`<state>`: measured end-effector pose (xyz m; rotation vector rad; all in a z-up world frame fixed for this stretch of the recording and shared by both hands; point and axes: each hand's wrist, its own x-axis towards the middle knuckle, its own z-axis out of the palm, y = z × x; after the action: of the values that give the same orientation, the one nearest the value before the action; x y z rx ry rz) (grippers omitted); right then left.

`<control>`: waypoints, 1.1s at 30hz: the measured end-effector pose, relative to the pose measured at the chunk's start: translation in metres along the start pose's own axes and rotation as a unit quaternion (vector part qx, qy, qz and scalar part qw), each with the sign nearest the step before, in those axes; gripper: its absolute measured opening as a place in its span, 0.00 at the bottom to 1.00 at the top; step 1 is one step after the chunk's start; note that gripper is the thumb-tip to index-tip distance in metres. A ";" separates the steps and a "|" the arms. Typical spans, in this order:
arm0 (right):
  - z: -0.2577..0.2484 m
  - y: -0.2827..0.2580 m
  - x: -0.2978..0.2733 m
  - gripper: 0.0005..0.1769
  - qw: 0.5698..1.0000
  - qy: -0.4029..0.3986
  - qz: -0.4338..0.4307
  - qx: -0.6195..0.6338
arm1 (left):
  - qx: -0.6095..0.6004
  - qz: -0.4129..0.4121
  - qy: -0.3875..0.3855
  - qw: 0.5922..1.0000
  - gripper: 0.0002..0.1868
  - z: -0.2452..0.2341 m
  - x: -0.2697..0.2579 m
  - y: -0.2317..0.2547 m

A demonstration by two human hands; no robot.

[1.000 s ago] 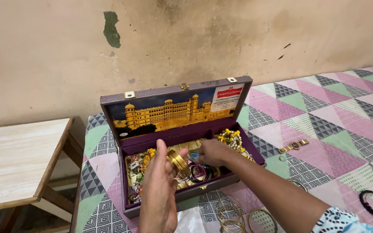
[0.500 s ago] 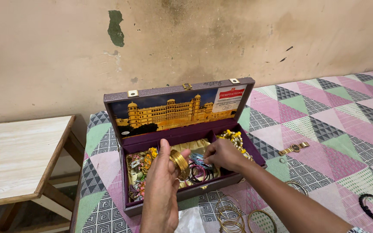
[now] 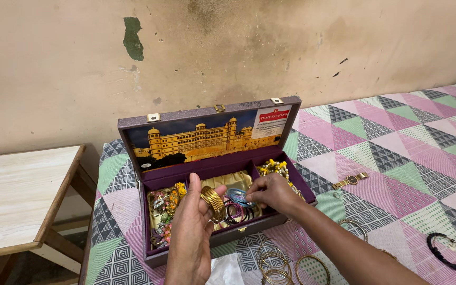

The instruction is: The person sits on a bed and sorts bangles, necklaces and other jewelry, placing them one at a time into the compartments of an open jewelry box, stacking bangles on their wrist and arranging items in the box sections.

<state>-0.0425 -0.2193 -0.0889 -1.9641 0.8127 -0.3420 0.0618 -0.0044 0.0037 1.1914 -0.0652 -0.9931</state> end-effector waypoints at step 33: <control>-0.013 -0.065 -0.103 0.11 0.986 -0.010 -0.087 0.143 | -0.031 -0.018 -0.116 0.993 0.28 0.010 -0.006 -0.024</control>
<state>-0.0993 -0.1382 -0.0174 -1.7671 0.5451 -0.5129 0.0391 -0.0082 -0.0087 1.0194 -0.1958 -1.1543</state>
